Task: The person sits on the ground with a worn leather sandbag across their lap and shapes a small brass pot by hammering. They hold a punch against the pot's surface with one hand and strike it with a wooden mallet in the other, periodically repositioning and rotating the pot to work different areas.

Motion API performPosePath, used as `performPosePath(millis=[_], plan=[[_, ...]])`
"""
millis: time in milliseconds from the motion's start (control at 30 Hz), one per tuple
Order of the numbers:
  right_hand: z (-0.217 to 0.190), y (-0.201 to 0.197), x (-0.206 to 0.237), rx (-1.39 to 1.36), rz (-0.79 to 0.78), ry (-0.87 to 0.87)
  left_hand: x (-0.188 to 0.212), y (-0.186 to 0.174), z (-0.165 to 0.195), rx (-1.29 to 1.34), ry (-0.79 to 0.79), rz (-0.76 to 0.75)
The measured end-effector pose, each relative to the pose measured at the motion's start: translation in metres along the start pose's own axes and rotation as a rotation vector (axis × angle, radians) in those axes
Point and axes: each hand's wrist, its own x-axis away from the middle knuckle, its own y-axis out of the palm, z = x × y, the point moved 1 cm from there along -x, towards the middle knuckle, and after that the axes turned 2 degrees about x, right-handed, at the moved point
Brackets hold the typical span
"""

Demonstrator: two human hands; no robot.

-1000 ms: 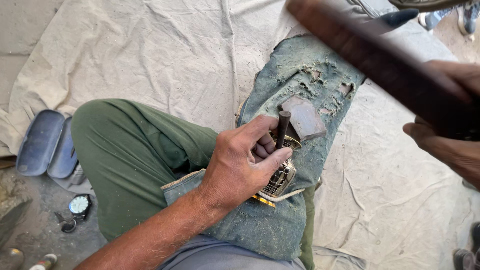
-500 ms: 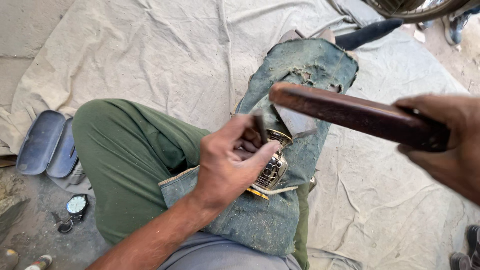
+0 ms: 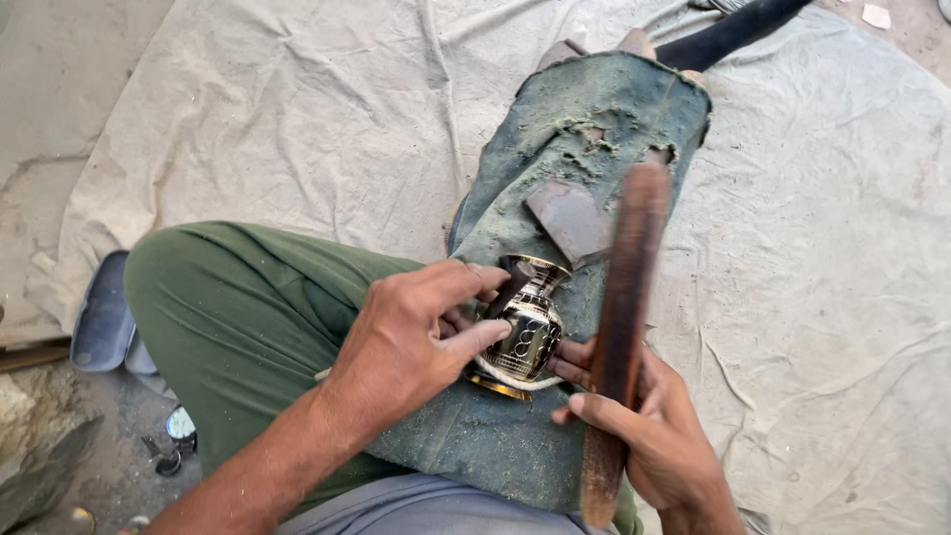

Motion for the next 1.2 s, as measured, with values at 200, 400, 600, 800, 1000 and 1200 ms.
performPosePath(millis=[200, 400, 600, 800, 1000, 1200], plan=[[-0.003, -0.006, -0.004, 0.068, 0.005, -0.009, -0.009, -0.005, 0.022, 0.052, 0.081, 0.041], [-0.028, -0.035, 0.018, 0.514, 0.412, -0.053, -0.032, 0.013, 0.037, 0.004, 0.170, -0.127], [-0.049, -0.067, 0.031, 0.123, 0.132, -0.459, -0.040, 0.017, 0.046, -0.137, 0.203, -0.196], [-0.054, -0.100, 0.011, 0.684, 0.331, -0.185, -0.040, 0.018, 0.057, -0.177, 0.185, -0.211], [-0.020, -0.120, 0.019, 1.298, 0.247, 0.087, -0.050, 0.026, 0.068, -0.411, 0.221, -0.439], [0.067, -0.117, 0.048, 0.788, 0.355, -0.173, -0.071, 0.035, 0.064, -0.427, 0.427, -0.637]])
